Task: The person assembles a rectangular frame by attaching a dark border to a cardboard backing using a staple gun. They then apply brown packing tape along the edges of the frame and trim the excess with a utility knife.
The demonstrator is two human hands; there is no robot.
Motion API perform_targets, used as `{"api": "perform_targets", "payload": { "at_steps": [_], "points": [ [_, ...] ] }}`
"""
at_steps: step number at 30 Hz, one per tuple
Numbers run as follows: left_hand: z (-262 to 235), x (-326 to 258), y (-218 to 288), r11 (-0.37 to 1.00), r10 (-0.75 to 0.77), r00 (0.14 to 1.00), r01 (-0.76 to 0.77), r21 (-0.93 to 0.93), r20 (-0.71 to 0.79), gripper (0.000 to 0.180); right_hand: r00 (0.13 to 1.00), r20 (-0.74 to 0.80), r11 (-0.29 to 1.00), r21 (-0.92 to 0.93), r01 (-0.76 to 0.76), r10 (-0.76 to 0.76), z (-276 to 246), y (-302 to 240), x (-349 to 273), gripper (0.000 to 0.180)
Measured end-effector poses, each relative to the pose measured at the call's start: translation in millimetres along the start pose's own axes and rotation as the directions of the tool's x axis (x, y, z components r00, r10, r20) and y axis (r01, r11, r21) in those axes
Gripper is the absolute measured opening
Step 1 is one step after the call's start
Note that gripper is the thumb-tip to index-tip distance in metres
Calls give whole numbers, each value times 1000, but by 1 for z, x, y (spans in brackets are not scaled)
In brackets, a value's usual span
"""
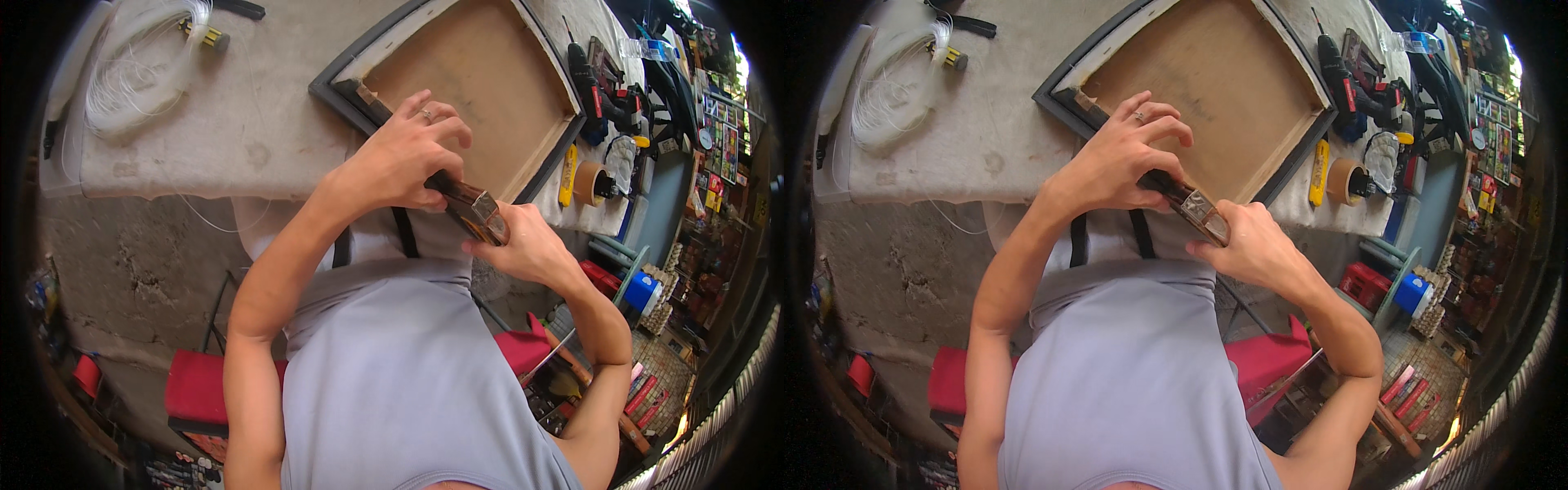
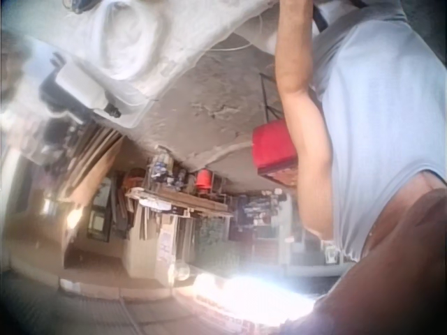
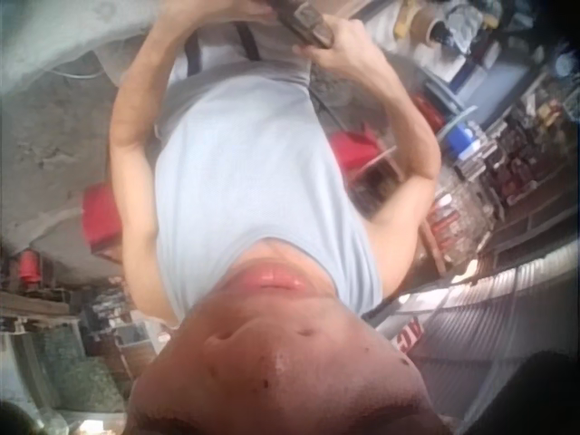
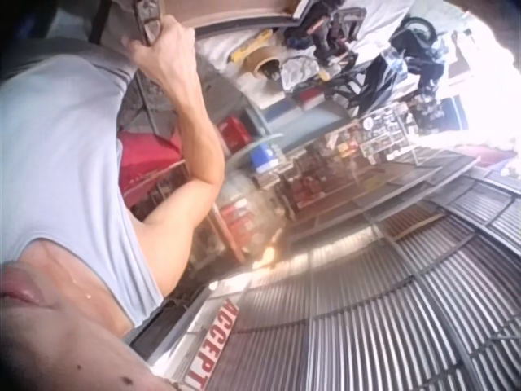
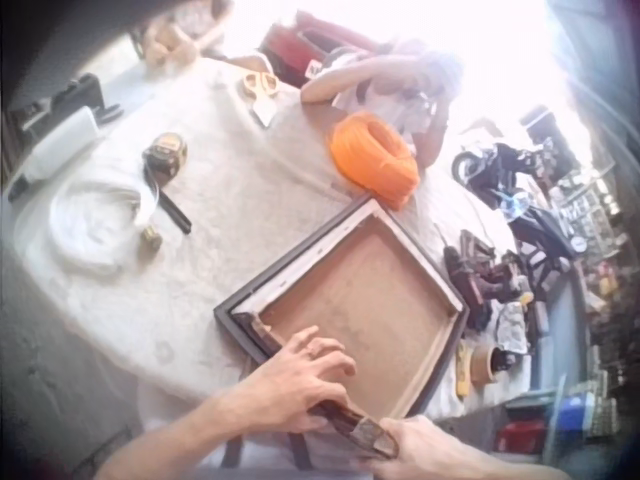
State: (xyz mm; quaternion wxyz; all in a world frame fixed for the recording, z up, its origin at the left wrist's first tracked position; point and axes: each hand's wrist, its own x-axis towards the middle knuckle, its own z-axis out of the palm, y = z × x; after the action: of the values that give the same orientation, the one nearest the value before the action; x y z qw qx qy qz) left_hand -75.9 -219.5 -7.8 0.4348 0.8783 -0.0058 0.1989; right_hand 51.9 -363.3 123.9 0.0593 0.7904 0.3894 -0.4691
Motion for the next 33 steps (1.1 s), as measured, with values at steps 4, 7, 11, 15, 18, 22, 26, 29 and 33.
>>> {"api": "perform_targets", "payload": {
  "at_steps": [4, 7, 11, 15, 18, 22, 26, 29, 33],
  "points": [
    [1, 0, -2, 1000, 3, 1000, -3, -12, -14, 29, 999, 25, 999, -6, -45, 45, 1, -3, 2, 44],
    [1, 0, -1, 1000, -7, 1000, 7, -14, -12, 28, 999, -36, 999, 36, 32, -31, 7, 6, 4, 42],
    [0, 1, -1, 1000, -21, 1000, 21, -7, -2, 27, 995, -84, 997, 43, 62, -58, 15, 14, 10, 36],
    [0, 1, 0, 1000, -20, 1000, 20, -9, 6, 25, 993, -113, 1000, -3, 26, -26, 25, 25, 16, 33],
    [-1, 2, 0, 1000, -5, 1000, 5, -5, 13, 21, 992, -125, 1000, -8, 29, -30, 25, 26, 14, 33],
    [-3, -1, 4, 995, 34, 998, -39, -88, -51, 26, 988, -119, 987, 111, 115, -102, 16, 14, -7, 35],
    [-17, -4, 16, 991, 26, 991, -43, -130, -134, 31, 992, -67, 986, 120, 117, -110, -3, 0, -25, 37],
    [-35, -9, 12, 999, 29, 982, -37, -36, -187, 36, 992, -56, 986, 111, 123, -117, -11, -19, -24, 39],
    [-58, -26, -1, 978, -118, 919, 173, 117, -375, 57, 990, -47, 985, 98, 139, -135, -22, -48, -1, 43]
  ]
}}
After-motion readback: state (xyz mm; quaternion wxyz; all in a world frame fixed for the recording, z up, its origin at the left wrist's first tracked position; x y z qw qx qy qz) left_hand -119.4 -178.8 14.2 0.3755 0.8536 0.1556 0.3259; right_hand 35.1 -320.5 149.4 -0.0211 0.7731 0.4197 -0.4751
